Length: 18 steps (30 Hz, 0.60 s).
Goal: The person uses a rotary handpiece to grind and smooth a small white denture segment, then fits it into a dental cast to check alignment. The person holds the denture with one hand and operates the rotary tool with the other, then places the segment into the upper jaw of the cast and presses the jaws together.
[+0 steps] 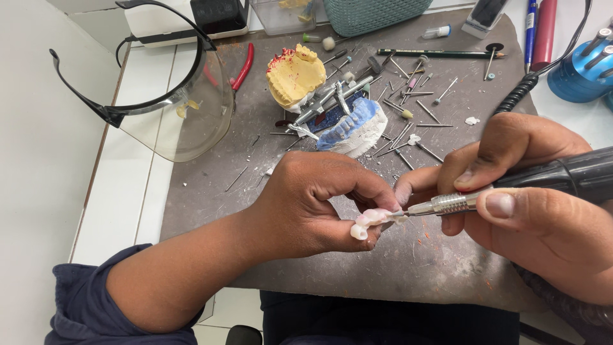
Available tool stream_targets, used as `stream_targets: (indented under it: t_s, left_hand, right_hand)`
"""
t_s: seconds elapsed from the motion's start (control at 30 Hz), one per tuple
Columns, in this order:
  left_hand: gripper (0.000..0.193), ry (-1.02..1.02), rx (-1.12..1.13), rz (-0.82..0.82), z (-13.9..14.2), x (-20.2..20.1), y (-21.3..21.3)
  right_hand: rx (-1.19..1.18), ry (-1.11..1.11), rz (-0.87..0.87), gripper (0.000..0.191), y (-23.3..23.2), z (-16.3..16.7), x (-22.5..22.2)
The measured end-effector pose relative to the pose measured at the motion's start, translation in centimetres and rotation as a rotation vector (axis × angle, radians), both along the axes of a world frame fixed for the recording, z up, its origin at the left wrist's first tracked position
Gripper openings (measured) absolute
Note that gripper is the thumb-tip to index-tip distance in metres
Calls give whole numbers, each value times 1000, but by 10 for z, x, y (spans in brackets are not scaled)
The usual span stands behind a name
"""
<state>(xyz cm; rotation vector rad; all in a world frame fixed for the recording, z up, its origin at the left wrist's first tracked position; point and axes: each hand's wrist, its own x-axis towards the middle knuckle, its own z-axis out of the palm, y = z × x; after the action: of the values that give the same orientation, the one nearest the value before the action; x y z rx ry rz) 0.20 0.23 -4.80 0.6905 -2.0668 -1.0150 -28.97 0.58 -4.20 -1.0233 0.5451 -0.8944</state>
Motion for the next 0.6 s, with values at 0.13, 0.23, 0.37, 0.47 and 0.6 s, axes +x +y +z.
stream_targets:
  t_s: [0.13, 0.23, 0.37, 0.47, 0.6]
  left_hand:
    - [25, 238, 384, -38, 0, -2, 3]
    - [26, 357, 476, -8, 0, -6, 5]
    - [24, 303, 332, 114, 3, -9, 7]
    - [22, 172, 147, 184, 5, -9, 7]
    - [23, 202, 142, 184, 4, -10, 9]
  right_hand:
    - [-203, -154, -74, 16, -2, -2, 10]
    - [-325, -131, -218, 25, -8, -5, 21]
    - [-540, 274, -332, 18, -6, -5, 34]
    - [-696, 383, -365, 22, -1, -4, 40]
    - [-687, 447, -336, 26, 0, -4, 40]
